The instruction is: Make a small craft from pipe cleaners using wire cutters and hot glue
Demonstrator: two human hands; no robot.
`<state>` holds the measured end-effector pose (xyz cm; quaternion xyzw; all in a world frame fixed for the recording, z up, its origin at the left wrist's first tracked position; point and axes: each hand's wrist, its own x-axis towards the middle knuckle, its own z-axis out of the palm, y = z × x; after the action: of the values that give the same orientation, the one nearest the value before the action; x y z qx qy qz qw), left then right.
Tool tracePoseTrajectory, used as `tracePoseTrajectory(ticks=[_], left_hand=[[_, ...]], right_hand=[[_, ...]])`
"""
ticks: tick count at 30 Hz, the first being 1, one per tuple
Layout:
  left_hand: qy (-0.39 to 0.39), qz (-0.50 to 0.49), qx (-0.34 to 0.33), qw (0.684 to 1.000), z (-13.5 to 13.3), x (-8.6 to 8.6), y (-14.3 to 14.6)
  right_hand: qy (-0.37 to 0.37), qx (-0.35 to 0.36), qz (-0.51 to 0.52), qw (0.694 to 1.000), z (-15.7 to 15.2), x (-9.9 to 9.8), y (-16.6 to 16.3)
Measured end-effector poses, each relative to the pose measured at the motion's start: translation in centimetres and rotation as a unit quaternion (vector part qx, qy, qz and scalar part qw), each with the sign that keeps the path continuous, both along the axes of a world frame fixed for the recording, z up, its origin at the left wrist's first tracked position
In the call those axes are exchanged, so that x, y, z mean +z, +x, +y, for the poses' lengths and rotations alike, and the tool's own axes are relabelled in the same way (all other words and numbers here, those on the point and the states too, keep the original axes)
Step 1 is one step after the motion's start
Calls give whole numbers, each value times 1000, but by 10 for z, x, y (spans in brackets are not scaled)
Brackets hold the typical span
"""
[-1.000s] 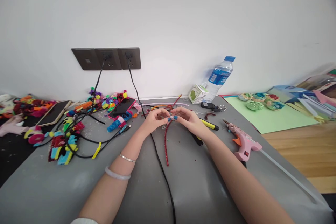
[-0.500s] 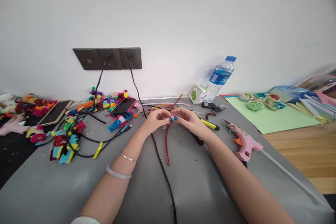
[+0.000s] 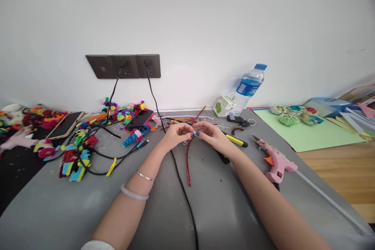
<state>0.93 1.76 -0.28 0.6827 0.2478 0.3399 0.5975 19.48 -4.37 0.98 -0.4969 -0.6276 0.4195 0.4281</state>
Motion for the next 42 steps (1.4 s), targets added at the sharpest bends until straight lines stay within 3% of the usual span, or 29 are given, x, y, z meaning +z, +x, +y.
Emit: tracePoseTrajectory(ticks=[34, 42], left_hand=[[36, 29, 12, 999, 1, -2, 0], [27, 15, 5, 1000, 0, -1, 0]], right_hand=[[11, 10, 19, 1000, 1, -5, -1], [23, 13, -10, 1000, -1, 1, -2]])
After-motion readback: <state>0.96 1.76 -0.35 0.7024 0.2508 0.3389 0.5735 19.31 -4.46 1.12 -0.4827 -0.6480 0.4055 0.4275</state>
